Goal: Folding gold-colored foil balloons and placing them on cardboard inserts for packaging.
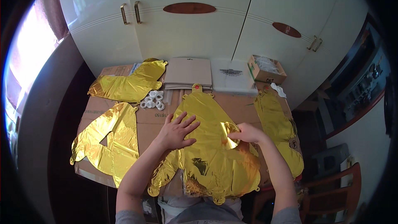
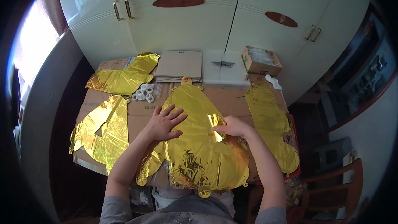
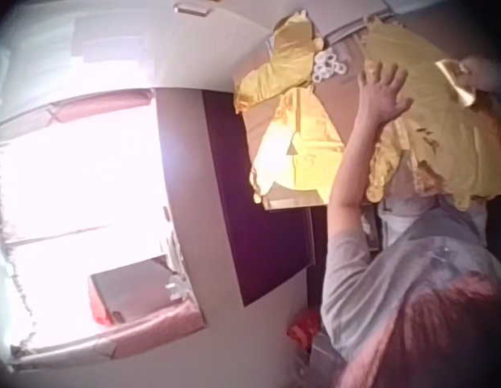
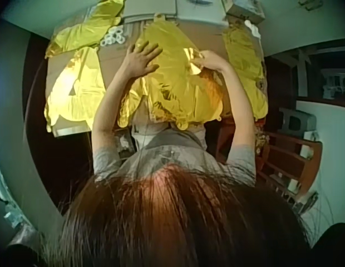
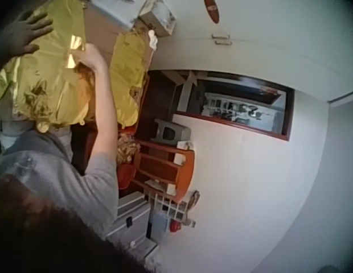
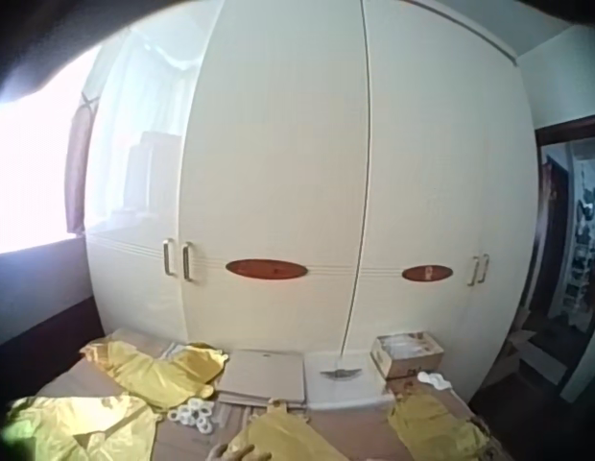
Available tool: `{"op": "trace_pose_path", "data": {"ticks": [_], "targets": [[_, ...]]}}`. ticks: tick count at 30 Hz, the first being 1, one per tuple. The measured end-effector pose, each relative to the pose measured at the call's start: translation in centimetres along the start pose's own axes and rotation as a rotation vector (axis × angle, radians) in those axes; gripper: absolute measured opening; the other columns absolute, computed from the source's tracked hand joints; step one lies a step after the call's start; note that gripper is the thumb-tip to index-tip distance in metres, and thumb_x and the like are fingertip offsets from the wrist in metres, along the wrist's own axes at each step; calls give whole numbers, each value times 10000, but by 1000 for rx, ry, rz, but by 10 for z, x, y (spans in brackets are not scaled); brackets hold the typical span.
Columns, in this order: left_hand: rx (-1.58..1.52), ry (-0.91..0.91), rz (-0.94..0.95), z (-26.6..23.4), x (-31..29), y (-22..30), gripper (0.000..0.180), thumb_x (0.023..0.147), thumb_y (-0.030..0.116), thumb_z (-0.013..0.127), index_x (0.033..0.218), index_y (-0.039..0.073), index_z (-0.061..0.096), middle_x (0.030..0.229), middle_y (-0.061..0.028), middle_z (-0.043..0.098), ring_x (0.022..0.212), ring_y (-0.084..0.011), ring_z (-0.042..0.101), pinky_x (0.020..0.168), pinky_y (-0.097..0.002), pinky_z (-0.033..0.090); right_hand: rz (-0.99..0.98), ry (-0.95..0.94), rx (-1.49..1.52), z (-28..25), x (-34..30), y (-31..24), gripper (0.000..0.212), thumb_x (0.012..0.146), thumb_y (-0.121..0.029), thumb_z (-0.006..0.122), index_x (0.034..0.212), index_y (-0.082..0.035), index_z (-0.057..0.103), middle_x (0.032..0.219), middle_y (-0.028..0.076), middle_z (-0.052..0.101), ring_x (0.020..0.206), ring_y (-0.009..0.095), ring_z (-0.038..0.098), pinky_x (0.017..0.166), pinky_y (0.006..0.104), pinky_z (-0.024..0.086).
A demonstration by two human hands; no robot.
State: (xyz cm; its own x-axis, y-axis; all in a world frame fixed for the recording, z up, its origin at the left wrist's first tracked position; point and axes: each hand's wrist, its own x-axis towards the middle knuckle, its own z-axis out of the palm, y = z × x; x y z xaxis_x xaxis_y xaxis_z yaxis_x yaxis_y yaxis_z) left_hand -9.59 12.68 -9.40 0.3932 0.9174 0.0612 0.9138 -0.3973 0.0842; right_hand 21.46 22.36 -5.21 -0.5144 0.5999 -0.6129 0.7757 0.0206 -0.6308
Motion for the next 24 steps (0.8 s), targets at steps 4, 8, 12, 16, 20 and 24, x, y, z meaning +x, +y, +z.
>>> {"op": "trace_pose_path", "data": {"ticks": [4, 8, 12, 16, 20, 24], "targets": [[2, 0, 3, 0, 1, 1, 702, 881, 618, 473, 1492, 288, 371, 1560, -19, 346, 1450, -300, 283, 1119, -644, 199, -471, 73, -201, 12, -4, 22, 535, 876, -427, 627, 1245, -42, 602, 1304, 195, 553, 1249, 276, 483, 1065, 407, 362], [6, 12, 8, 2, 0, -1, 700, 883, 622, 470, 1492, 291, 371, 1558, -21, 351, 1449, -301, 285, 1119, -645, 198, -586, 126, -281, 28, -11, 19, 450, 918, -343, 531, 1302, -120, 597, 1434, 66, 492, 1359, 261, 368, 1141, 400, 230], [6, 8, 5, 1, 2, 0, 696, 886, 624, 464, 1491, 292, 374, 1556, -22, 354, 1449, -297, 286, 1122, -638, 198, -729, 377, -393, 46, 7, 36, 317, 932, -184, 540, 1219, -140, 668, 1320, 21, 597, 1276, 235, 469, 1064, 406, 332], [12, 11, 10, 0, 1, 0, 693, 888, 625, 459, 1489, 291, 377, 1554, -23, 358, 1448, -296, 288, 1127, -629, 196, -778, 553, -490, 56, 14, 35, 253, 926, -174, 592, 1151, -163, 708, 1236, -30, 646, 1192, 193, 541, 984, 382, 389], [17, 18, 15, 1, 1, 0, 692, 890, 629, 457, 1489, 291, 378, 1552, -24, 361, 1447, -297, 290, 1131, -622, 191, -812, 623, -512, 59, 21, 33, 234, 902, -236, 646, 1111, -177, 732, 1185, -50, 672, 1151, 174, 569, 958, 365, 405], [9, 17, 13, 2, 1, -1, 695, 890, 635, 456, 1490, 293, 376, 1551, -23, 362, 1449, -297, 288, 1135, -620, 184, -821, 642, -520, 58, 24, 33, 254, 872, -291, 682, 1093, -182, 744, 1175, -53, 683, 1140, 174, 579, 957, 364, 410]]}}
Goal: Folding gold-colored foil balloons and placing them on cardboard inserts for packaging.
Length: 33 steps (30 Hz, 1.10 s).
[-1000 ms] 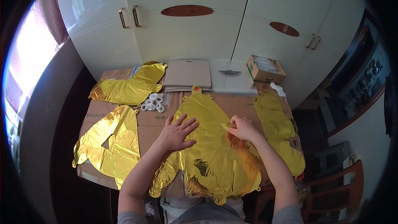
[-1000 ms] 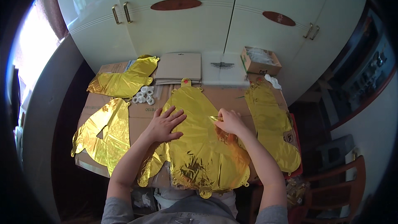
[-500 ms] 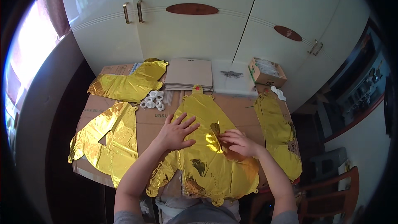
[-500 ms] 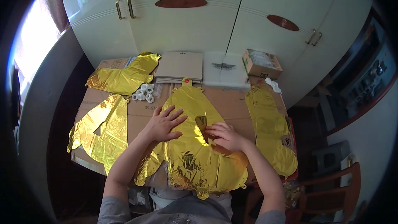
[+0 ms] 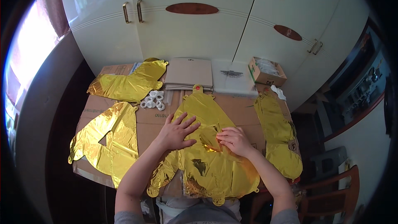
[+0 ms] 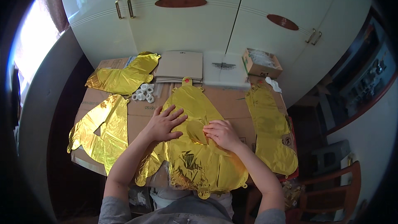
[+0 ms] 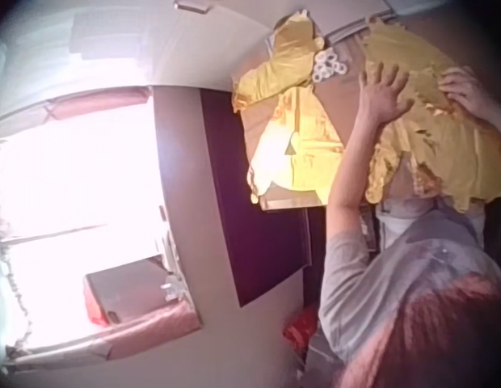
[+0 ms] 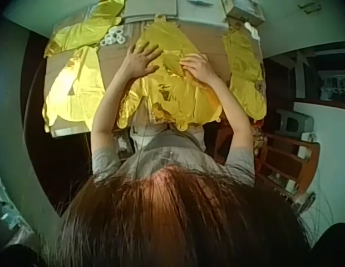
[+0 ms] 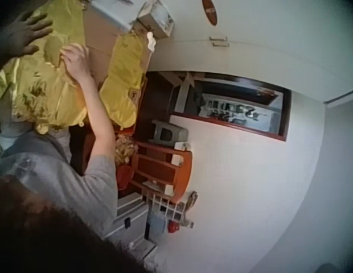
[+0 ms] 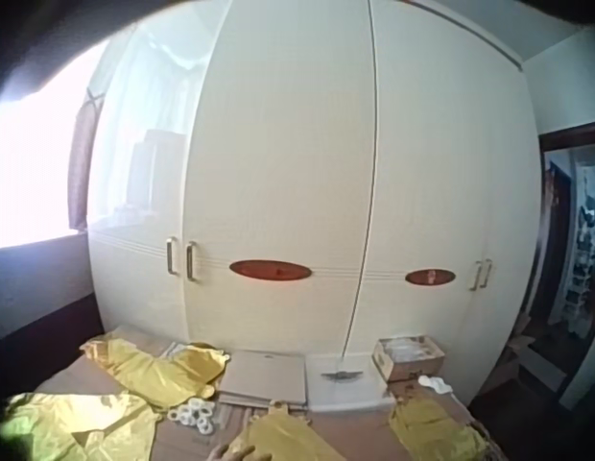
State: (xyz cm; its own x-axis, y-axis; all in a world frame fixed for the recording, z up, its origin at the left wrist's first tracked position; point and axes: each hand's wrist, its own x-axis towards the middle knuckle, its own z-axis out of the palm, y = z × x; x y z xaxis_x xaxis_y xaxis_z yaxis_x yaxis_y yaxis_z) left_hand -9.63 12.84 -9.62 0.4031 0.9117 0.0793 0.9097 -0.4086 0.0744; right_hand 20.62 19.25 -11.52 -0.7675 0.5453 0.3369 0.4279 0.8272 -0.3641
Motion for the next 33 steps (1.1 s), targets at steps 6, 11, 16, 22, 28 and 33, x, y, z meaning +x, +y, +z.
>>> {"op": "trace_pose_path", "data": {"ticks": [6, 11, 16, 22, 28, 33], "targets": [[-3, -6, 0, -1, 1, 0, 698, 891, 644, 444, 1491, 294, 374, 1553, -23, 359, 1451, -299, 281, 1142, -619, 168, 47, -85, -84, -9, 6, -1, 391, 849, -409, 689, 1165, -180, 716, 1281, -48, 643, 1288, 201, 496, 1012, 405, 384], [-8, -9, -6, 0, 0, 0, 698, 890, 648, 442, 1489, 296, 379, 1555, -21, 355, 1452, -302, 277, 1147, -619, 153, 106, -286, -71, -16, 17, 2, 636, 820, -578, 653, 1330, -200, 606, 1426, -42, 530, 1447, 261, 289, 1121, 455, 269], [-4, -23, -3, -1, 1, 2, 704, 887, 651, 443, 1491, 298, 374, 1558, -23, 350, 1453, -304, 275, 1146, -623, 156, 156, -436, -112, -22, 29, 7, 916, 727, -708, 646, 1458, -190, 456, 1541, -30, 382, 1490, 316, 152, 1172, 469, 186], [-30, -34, -4, -2, 1, 2, 716, 864, 610, 505, 1491, 290, 375, 1553, -40, 360, 1446, -326, 284, 1138, -622, 161, 194, -543, -199, -35, 44, -8, 1117, 623, -751, 696, 1500, -141, 372, 1579, -5, 311, 1492, 328, 127, 1197, 460, 152], [0, 17, 34, -15, 6, 18, 655, 902, 521, 518, 1451, 174, 433, 1524, -75, 399, 1442, -309, 299, 1152, -586, 174, 170, -568, -255, -34, 48, -6, 1182, 587, -756, 716, 1515, -132, 333, 1593, 0, 276, 1493, 317, 130, 1205, 471, 142], [-157, 52, 293, -13, 17, 63, 477, 900, 362, 574, 1298, 100, 568, 1401, -102, 526, 1338, -250, 449, 1094, -495, 318, 145, -576, -271, -35, 47, -6, 1188, 607, -745, 716, 1520, -101, 311, 1591, 43, 279, 1488, 347, 130, 1198, 474, 145]]}}
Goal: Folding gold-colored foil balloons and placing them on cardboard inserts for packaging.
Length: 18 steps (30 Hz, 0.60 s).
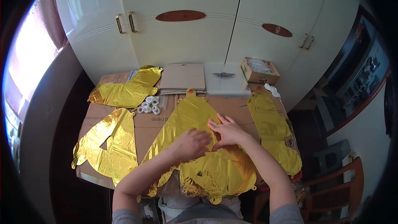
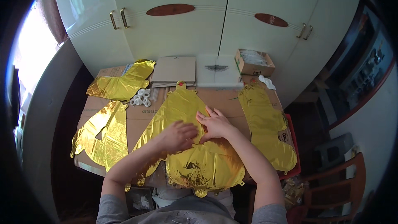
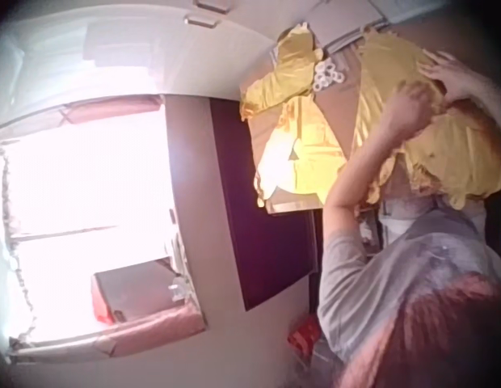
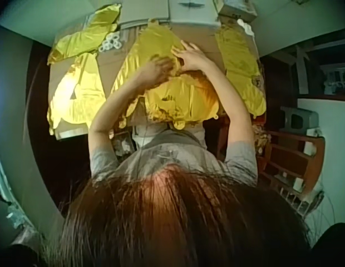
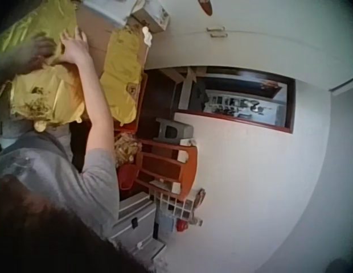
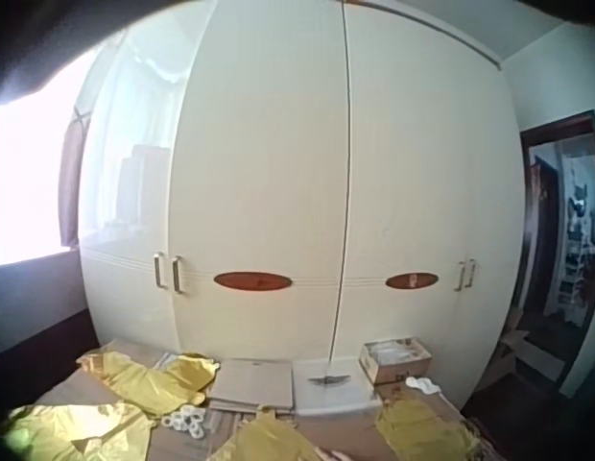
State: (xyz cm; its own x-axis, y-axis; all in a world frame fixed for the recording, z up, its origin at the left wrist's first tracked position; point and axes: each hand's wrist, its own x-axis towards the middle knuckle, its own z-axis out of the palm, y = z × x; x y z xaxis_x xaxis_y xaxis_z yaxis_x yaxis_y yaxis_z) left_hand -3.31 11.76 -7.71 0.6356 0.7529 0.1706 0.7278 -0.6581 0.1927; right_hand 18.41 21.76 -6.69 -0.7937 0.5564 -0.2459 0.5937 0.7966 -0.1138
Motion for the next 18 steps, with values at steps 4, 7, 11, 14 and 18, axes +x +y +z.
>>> {"op": "trace_pose_path", "data": {"ticks": [4, 7, 11, 14, 18], "targets": [[-94, 59, 67, 15, 7, 13, 377, 887, 252, 587, 1230, 96, 605, 1297, -76, 596, 1235, -234, 537, 988, -440, 420, 3, -18, 1, -5, -2, -5, 1191, 602, -704, 749, 1523, -98, 298, 1598, 43, 261, 1489, 341, 130, 1202, 482, 136], [-79, 8, 55, 5, 10, 15, 369, 881, 254, 587, 1220, 109, 609, 1298, -69, 592, 1228, -241, 540, 975, -447, 428, 7, -30, -13, -4, -3, -5, 1220, 580, -707, 757, 1527, -98, 285, 1602, 42, 246, 1493, 328, 124, 1206, 491, 129], [17, -82, 67, -1, 11, 6, 464, 895, 414, 576, 1299, 186, 576, 1431, -95, 486, 1314, -287, 462, 1029, -532, 371, -15, -27, -24, -3, -3, -3, 1246, 578, -729, 744, 1528, -79, 266, 1604, 72, 234, 1493, 343, 113, 1200, 514, 124], [53, -101, 121, 11, 3, -7, 621, 872, 617, 535, 1397, 287, 503, 1534, -101, 355, 1399, -354, 336, 1083, -629, 269, -24, -24, -29, 1, -2, -5, 1259, 581, -740, 734, 1530, -69, 250, 1606, 82, 227, 1493, 351, 109, 1197, 524, 118], [48, -196, 133, 10, 4, -11, 768, 803, 762, 512, 1447, 349, 441, 1576, -108, 272, 1438, -436, 206, 1111, -688, 161, -14, -47, -30, 0, -3, -6, 1303, 572, -738, 740, 1543, -65, 191, 1611, 99, 200, 1491, 370, 85, 1199, 528, 94]]}}
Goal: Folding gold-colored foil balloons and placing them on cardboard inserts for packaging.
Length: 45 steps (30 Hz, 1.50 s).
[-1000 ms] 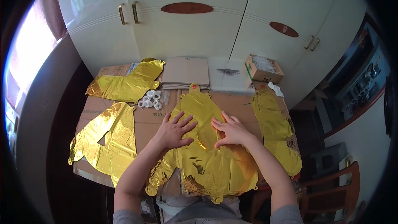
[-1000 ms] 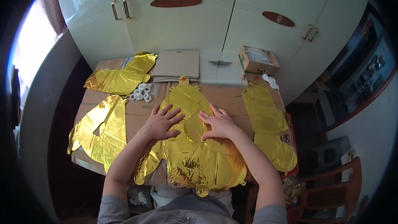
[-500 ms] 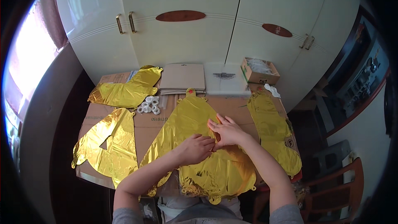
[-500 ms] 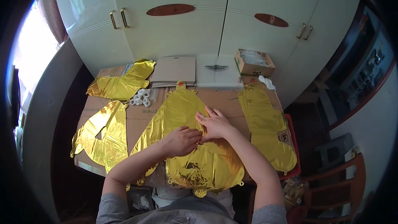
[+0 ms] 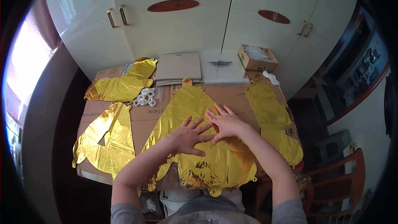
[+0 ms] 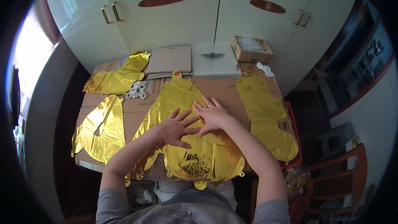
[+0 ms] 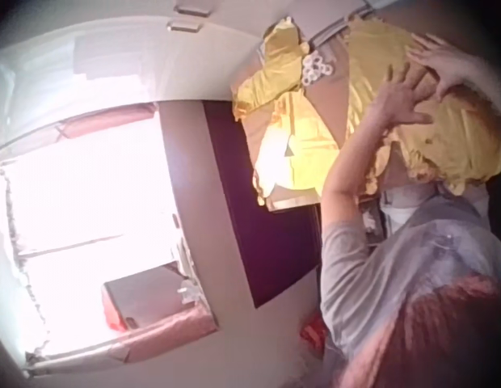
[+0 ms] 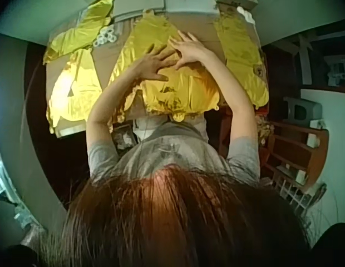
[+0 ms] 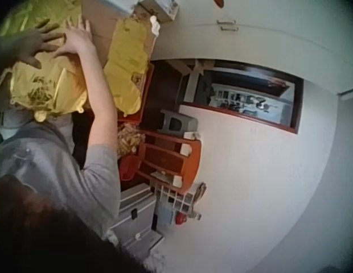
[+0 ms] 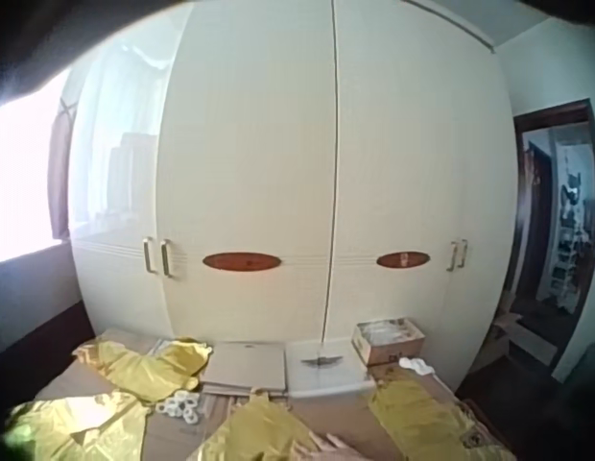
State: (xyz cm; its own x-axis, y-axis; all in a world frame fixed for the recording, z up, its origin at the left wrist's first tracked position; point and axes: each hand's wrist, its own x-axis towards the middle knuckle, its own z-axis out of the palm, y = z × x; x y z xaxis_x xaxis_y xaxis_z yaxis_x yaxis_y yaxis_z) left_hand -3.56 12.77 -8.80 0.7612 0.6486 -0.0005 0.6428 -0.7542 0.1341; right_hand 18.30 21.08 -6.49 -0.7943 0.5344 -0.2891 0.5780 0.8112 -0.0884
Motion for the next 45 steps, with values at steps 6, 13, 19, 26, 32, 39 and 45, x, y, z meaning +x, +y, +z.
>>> {"op": "trace_pose_path", "data": {"ticks": [6, 13, 19, 26, 32, 39, 45], "targets": [[34, -6, 0, 1, 0, 5, 812, 764, 790, 515, 1459, 381, 415, 1592, -131, 224, 1451, -456, 160, 1120, -694, 123, 21, 9, 18, -1, -4, 2, 1314, 557, -710, 769, 1543, -63, 188, 1616, 98, 180, 1493, 366, 74, 1201, 529, 95], [30, 43, 25, 4, -4, 0, 706, 816, 749, 508, 1435, 418, 434, 1576, -141, 256, 1437, -466, 190, 1100, -702, 160, 108, 312, 167, 0, -72, -16, 1029, 692, -557, 781, 1498, -99, 336, 1551, 123, 326, 1475, 336, 182, 1176, 501, 211], [62, 111, 7, 18, -4, -2, 534, 925, 632, 443, 1427, 451, 432, 1568, -102, 292, 1440, -441, 211, 1107, -689, 177, 557, 814, 421, 62, -195, -79, 250, 787, -156, 772, 908, -43, 584, 824, 69, 571, 762, 238, 571, 686, 355, 465], [51, 103, 2, 13, -4, -2, 534, 915, 645, 438, 1420, 469, 433, 1562, -84, 311, 1435, -432, 228, 1111, -688, 178, 975, 796, 1571, 154, -235, -149, 146, 910, -79, 667, 961, -58, 532, 751, -16, 539, 644, 55, 515, 581, 206, 434], [63, 119, 5, 10, -4, -1, 574, 883, 678, 469, 1416, 464, 442, 1561, -88, 311, 1428, -442, 238, 1108, -687, 184, 882, 707, 1727, 126, -217, -147, 72, 962, -77, 591, 1002, -19, 605, 761, 37, 636, 581, 81, 569, 537, 223, 466], [56, 137, 7, 11, -5, -1, 600, 876, 691, 466, 1428, 459, 425, 1567, -81, 306, 1424, -444, 243, 1111, -683, 178, 707, 894, 1137, 121, -206, -150, 61, 907, -47, 618, 935, 5, 630, 712, 46, 615, 534, 71, 523, 497, 232, 417], [52, 124, 23, 10, -4, -1, 605, 884, 694, 444, 1432, 438, 430, 1556, -10, 346, 1432, -441, 235, 1114, -681, 167, 200, 913, 588, 60, -148, -175, 177, 755, -39, 716, 917, -64, 648, 989, 83, 639, 927, 264, 623, 803, 393, 489]]}}
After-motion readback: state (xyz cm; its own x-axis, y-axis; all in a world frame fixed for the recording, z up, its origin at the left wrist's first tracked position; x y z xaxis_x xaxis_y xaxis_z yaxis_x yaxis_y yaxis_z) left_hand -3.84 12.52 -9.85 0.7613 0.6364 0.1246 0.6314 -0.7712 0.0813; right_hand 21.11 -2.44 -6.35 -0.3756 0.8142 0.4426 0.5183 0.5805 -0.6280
